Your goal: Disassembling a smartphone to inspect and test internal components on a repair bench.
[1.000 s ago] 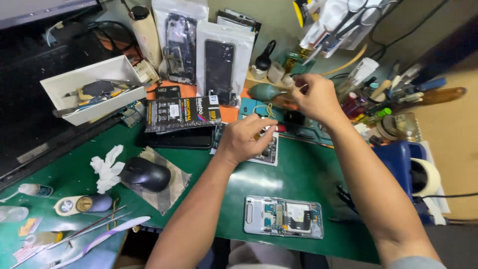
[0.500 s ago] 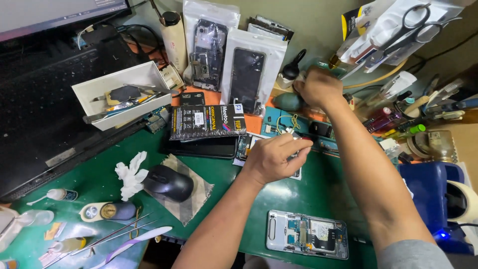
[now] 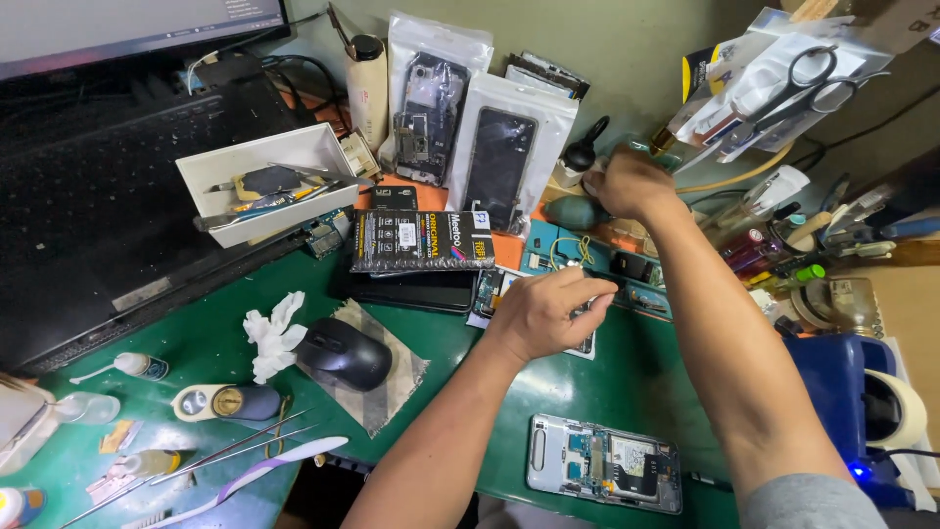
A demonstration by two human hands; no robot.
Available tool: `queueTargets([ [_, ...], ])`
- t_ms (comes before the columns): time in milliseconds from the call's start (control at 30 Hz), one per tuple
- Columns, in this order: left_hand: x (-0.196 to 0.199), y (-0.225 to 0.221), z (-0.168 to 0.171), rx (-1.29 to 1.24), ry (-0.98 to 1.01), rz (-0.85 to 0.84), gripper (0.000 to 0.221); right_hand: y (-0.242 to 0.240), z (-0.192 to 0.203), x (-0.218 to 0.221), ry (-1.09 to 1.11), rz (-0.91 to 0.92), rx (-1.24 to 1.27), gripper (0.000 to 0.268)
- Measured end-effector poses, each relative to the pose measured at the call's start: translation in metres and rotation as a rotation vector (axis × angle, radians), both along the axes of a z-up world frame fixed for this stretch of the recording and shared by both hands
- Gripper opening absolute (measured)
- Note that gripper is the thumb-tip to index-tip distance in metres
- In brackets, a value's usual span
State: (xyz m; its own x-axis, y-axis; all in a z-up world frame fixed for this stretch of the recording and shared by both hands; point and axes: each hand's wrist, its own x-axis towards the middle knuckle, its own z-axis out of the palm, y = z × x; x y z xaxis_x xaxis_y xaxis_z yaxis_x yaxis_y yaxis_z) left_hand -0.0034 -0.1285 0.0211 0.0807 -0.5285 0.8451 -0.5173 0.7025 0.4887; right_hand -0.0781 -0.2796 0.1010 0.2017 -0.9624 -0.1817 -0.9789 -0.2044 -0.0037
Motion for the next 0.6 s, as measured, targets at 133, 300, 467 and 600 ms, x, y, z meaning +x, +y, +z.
queueTargets([
  [133,0.001,-0.001,-0.004,0.022,-0.023,-0.011,0.006,0.006,0.003,0.002,-0.020,0.033,-0.002,0.046],
  [300,0.000,-0.002,-0.005,0.031,-0.034,0.011,0.006,0.005,0.003,0.001,-0.037,0.070,-0.017,0.045],
  [467,-0.001,-0.003,-0.009,0.032,-0.024,0.012,0.007,0.006,0.001,-0.002,-0.053,0.085,-0.040,0.045],
  [600,-0.002,-0.003,-0.008,0.030,-0.019,0.010,0.007,0.006,-0.002,-0.004,-0.092,0.063,-0.055,0.043],
])
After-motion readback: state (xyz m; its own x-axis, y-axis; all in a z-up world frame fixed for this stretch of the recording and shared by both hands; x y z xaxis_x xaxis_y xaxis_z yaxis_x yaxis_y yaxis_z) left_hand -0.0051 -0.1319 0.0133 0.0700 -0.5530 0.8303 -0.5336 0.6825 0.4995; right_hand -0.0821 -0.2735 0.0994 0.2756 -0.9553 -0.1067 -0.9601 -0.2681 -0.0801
